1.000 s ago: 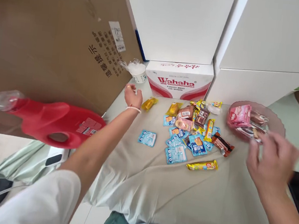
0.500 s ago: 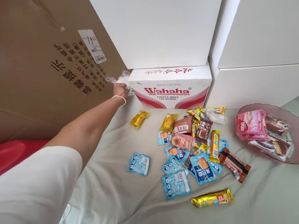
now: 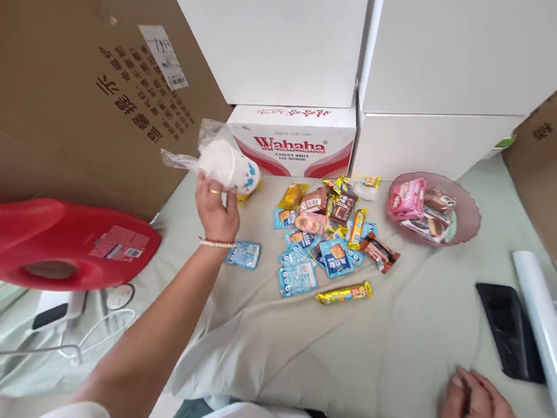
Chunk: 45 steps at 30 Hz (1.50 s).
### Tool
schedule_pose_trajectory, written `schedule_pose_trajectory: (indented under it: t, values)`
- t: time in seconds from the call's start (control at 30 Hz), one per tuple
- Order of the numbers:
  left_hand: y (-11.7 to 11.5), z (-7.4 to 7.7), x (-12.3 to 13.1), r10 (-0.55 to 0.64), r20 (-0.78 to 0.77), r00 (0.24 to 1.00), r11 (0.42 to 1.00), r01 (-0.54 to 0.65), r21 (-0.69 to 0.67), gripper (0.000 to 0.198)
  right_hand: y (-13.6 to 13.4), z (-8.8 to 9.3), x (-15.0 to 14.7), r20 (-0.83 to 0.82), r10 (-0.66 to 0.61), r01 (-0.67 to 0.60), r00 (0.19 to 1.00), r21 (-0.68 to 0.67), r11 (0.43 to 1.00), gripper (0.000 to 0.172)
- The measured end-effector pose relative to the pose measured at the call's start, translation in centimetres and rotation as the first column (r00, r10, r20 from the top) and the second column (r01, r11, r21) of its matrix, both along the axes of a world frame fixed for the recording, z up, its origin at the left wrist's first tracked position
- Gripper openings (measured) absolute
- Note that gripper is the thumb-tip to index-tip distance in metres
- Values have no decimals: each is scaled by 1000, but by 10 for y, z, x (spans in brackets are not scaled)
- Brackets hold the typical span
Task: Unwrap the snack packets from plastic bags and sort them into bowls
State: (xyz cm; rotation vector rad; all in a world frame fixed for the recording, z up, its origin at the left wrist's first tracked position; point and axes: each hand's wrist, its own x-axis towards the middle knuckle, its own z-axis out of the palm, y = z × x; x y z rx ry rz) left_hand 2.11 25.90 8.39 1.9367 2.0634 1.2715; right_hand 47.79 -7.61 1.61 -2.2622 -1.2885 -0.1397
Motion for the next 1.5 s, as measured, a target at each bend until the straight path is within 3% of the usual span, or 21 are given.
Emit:
schedule_pose_trajectory:
  t: [0.07,0.13,0.2,0.27,0.3,0.33,0.4,0.43,0.47,0.53,0.63,0.77,0.97,1.1,1.23,1.33,1.4,1.5]
  values:
    - [-66,10,38,-159,-94,983,987,158,-17,20,0,9,-4,62,50,-53,997,40,998,46]
    - [-129,17,65,-376,-242,894,926,373,-61,18,6,31,-16,85,71,-81,994,115,990,48]
    - [-181,20,78,-578,-341,742,806,585,-92,19,18,61,-38,76,154,-166,985,194,967,57]
    - [-216,17,78,-709,-387,590,670,734,-110,18,35,89,-65,122,335,-356,934,270,895,67]
    - [-226,14,75,-747,-398,532,616,779,-115,17,45,101,-80,148,470,-493,870,264,829,68]
    - [-234,10,71,-771,-405,492,578,807,-120,15,55,110,-95,152,630,-648,762,222,729,64]
    - [-241,1,62,-789,-406,461,549,825,-130,12,74,119,-124,73,894,-897,441,38,440,51]
    - [-242,-3,57,-790,-401,463,550,825,-131,11,83,121,-138,3,951,-949,308,-68,308,48]
    - [-243,-7,53,-787,-393,475,559,819,-128,11,91,120,-151,-71,971,-962,226,-174,211,48]
    - [-245,-14,46,-777,-361,516,585,804,-109,17,105,118,-174,-177,959,-922,220,-360,145,57]
    - [-248,-23,36,-759,-253,599,629,776,-49,35,114,116,-200,-208,924,-829,319,-533,166,63]
    - [-250,-35,28,-733,-146,665,673,740,-9,49,108,121,-218,-98,926,-720,365,-661,214,43]
    - [-247,-49,33,-775,-27,632,628,774,78,58,105,117,-233,-48,912,-585,408,-780,221,55]
    - [-245,-55,38,-778,39,627,623,761,182,56,120,103,-247,-95,896,-564,433,-804,188,41]
    - [-242,-60,37,-755,55,653,649,734,201,53,121,91,-236,-149,880,-669,450,-709,223,41]
    - [-239,-63,34,-777,53,627,619,747,244,55,113,85,-212,-248,876,-803,414,-552,223,44]
    - [-237,-63,33,-796,61,602,594,758,270,57,107,84,-194,-306,865,-883,398,-383,271,48]
    - [-234,-61,31,-807,85,585,583,764,277,61,101,86,-170,-387,842,-921,376,-54,387,48]
